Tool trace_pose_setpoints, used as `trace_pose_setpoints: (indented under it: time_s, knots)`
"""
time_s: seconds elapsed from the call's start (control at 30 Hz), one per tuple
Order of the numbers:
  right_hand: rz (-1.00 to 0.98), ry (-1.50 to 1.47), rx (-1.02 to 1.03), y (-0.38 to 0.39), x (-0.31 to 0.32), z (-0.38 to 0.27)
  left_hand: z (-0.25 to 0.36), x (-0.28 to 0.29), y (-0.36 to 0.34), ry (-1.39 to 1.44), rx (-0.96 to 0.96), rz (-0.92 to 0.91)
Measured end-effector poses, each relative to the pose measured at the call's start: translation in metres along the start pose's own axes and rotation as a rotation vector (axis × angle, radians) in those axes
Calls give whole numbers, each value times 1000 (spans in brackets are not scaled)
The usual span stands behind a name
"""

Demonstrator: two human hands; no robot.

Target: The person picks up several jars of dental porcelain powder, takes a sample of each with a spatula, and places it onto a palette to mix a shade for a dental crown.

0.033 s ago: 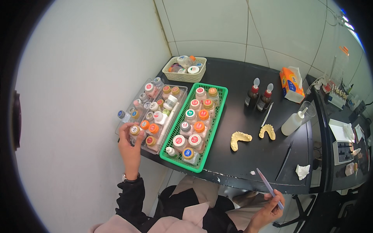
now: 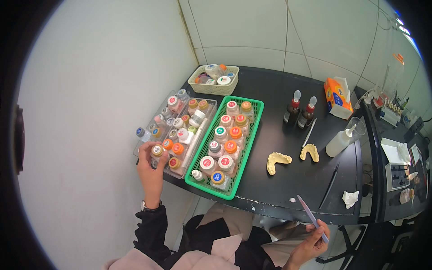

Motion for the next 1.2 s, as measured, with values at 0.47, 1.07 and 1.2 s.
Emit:
trace_pose_setpoints:
  time_s: [0.47, 1.07, 1.2]
  knots:
    - [101, 290, 215, -17, 34, -29, -20, -14, -24, -527, -203, -243]
    - [168, 447, 162, -41, 82, -15, -28, -1, -49, -85, -69, -10]
    - [271, 235, 62, -51, 97, 3, -5, 14, -46, 358, -167, 135]
Point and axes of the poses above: each hand's wrist, its own y-axis away from the middle knuckle, its own x-axis out of the back of the hand, z = x × y, the point moved 8 cm from there along -y, towards the middle knuckle, and after that the axes turned 12 degrees about -y, right-handed, at the moved point
